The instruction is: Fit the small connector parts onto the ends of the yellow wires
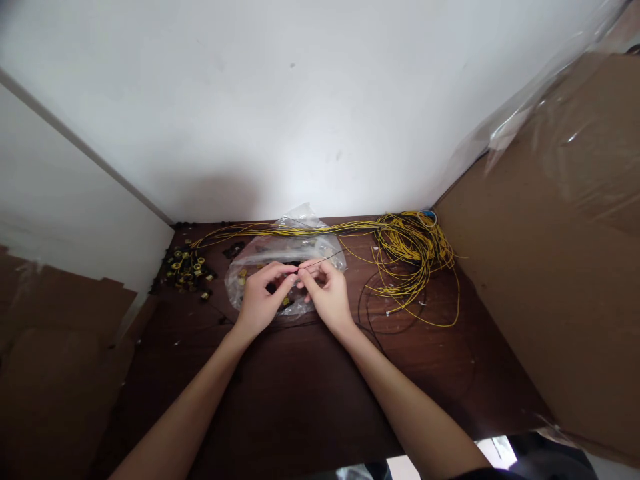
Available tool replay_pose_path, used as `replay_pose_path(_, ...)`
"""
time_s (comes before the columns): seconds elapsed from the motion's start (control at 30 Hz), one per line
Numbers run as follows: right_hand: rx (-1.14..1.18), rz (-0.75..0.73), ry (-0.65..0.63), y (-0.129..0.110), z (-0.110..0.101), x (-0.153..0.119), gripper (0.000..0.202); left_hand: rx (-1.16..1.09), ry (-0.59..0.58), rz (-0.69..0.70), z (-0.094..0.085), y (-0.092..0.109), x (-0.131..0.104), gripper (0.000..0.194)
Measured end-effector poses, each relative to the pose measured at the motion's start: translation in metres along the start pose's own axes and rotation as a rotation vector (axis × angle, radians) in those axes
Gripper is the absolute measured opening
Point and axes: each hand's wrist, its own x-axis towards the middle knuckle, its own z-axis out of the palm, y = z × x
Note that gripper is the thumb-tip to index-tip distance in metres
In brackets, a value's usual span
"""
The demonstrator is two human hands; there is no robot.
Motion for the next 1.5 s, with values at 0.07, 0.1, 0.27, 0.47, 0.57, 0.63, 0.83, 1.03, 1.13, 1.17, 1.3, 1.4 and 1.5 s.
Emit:
replay_pose_path(0.07, 0.019, 0.007, 0.005, -0.0003, 0.0000, 0.0001, 0.022, 0.000, -0.002, -0.005, -0.0001, 0.0003, 0.0002, 0.013)
replay_pose_path(0.1, 0.030, 0.011, 0.007, -0.0005, 0.0000, 0.0001, 0.022, 0.002, -0.003, -0.007, -0.0001, 0.0005, 0.0002, 0.014)
replay_pose_path(0.27, 0.058, 0.014, 0.019, -0.0014, 0.0003, 0.0005, 0.023, 0.012, 0.001, -0.011, -0.0004, 0.0012, 0.0001, 0.014)
replay_pose_path(0.47, 0.049, 0.012, 0.013, -0.0011, 0.0008, 0.0001, 0.024, 0.011, -0.001, -0.007, 0.0000, 0.0004, -0.0002, 0.014)
replay_pose_path(0.57, 0.019, 0.010, 0.008, -0.0002, 0.0005, 0.0001, 0.024, 0.003, 0.003, 0.004, 0.0002, 0.0003, -0.0002, 0.013)
replay_pose_path(0.63, 0.009, 0.012, 0.004, 0.0002, 0.0003, 0.0003, 0.024, -0.001, 0.005, 0.004, 0.0001, 0.0005, -0.0001, 0.013)
replay_pose_path(0.83, 0.069, 0.031, 0.013, -0.0004, 0.0003, 0.0007, 0.024, 0.011, 0.002, -0.012, -0.0005, 0.0010, 0.0000, 0.013)
replay_pose_path(1.03, 0.114, 0.027, 0.031, -0.0012, 0.0012, 0.0001, 0.025, 0.012, 0.008, -0.014, -0.0005, 0.0015, 0.0000, 0.013)
replay_pose_path(1.13, 0.110, 0.023, 0.034, -0.0015, 0.0009, 0.0002, 0.026, 0.009, 0.005, -0.016, -0.0003, 0.0013, 0.0001, 0.013)
replay_pose_path(1.17, 0.101, 0.022, 0.031, -0.0016, 0.0007, 0.0002, 0.026, 0.010, 0.003, -0.016, -0.0002, 0.0011, 0.0001, 0.013)
replay_pose_path(1.3, 0.055, 0.020, 0.011, -0.0018, 0.0003, 0.0002, 0.026, 0.015, -0.002, -0.010, 0.0000, 0.0005, 0.0002, 0.014)
replay_pose_path(1.4, 0.033, 0.018, 0.007, -0.0013, 0.0004, 0.0001, 0.026, 0.011, 0.001, -0.002, 0.0000, 0.0004, 0.0001, 0.013)
replay_pose_path(1.5, 0.039, 0.026, 0.008, -0.0007, 0.0004, 0.0003, 0.027, 0.010, 0.000, 0.000, -0.0001, 0.0003, -0.0002, 0.013)
